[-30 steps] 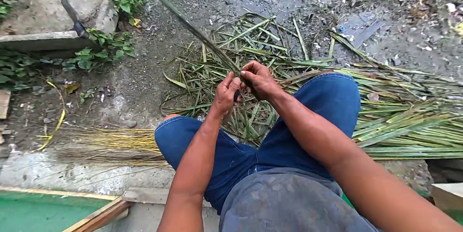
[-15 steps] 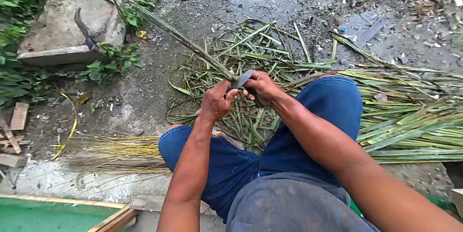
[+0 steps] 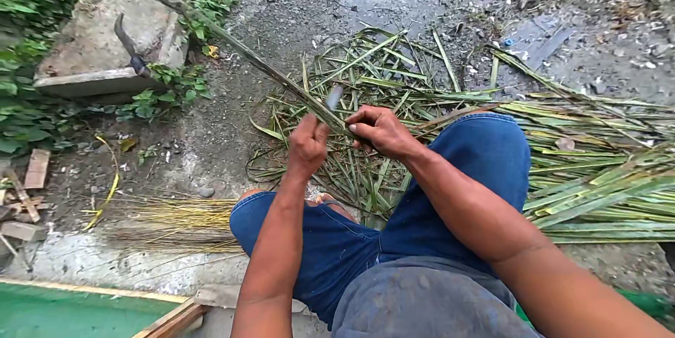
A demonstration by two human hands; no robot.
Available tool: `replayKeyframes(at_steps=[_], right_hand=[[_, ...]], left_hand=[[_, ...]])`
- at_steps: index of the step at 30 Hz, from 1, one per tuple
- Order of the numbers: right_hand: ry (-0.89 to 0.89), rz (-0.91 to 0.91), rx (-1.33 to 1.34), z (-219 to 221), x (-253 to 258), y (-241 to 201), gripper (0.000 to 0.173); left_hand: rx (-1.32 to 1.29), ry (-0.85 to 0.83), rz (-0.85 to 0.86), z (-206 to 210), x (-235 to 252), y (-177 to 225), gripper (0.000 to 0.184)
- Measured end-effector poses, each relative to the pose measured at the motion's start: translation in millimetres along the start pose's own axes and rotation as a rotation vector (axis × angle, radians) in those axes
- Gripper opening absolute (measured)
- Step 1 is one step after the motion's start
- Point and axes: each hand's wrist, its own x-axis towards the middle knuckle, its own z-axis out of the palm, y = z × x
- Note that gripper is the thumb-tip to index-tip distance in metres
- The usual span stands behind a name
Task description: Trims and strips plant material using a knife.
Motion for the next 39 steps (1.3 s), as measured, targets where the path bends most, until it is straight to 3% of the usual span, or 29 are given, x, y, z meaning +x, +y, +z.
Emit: replayKeyframes(at_steps=[2, 7, 10, 14, 16, 20, 24, 27, 30, 34, 37, 39], right_hand=[[-0.044, -0.011, -0.056, 3.1, -5.7, -2.6, 0.017], [-0.112, -0.092, -0.131, -4.2, -14.6, 6.3, 0.016], [-0.14, -0.049, -0.219, -9.7, -14.3, 16.9, 0.014], [-0.249, 0.098, -0.519, -26.9, 5.7, 38.6, 0.032], [-0.293, 0.134, -0.522, -39.3, 15.6, 37.4, 0.035], [-0.135, 0.042, -0.401, -61.2, 38.1, 7.1, 0.042], [-0.204, -0.13, -0.523, -26.2, 65.3, -40.3, 0.047], [-0.208, -0.153, -0.39, 9.6, 77.9, -56.3, 0.03], [-0.24, -0.096, -0.187, 18.7, 86.3, -49.8, 0.02], [-0.351, -0.045, -0.207, 3.3, 86.6, -45.4, 0.022], [-0.394, -0.027, -0.297, -14.6, 87.3, -41.9, 0.024], [-0.41, -0.026, -0.34, -24.4, 87.6, -41.8, 0.024]], left_hand=[[0.006, 0.106, -0.111, -16.3, 20.4, -20.7, 0.048], [-0.171, 0.315, -0.352, -60.0, 60.5, -43.1, 0.04], [-0.306, 0.417, -0.295, -70.3, 65.6, -64.2, 0.038], [-0.193, 0.423, -0.215, -58.5, 55.2, -59.4, 0.04], [-0.122, 0.416, -0.12, -51.2, 50.5, -53.7, 0.04], [0.055, 0.428, 0.11, -44.9, 47.8, -43.7, 0.033], [0.195, 0.376, 0.188, -32.5, 44.9, -28.1, 0.03], [0.197, 0.356, 0.233, -23.5, 43.2, -24.4, 0.027], [0.179, 0.345, 0.19, -26.7, 39.0, -24.3, 0.028], [0.067, 0.462, 0.132, -30.0, 46.1, -33.9, 0.037], [-0.09, 0.524, -0.046, -40.2, 56.0, -43.2, 0.049], [-0.173, 0.571, -0.177, -48.5, 61.2, -50.7, 0.046]])
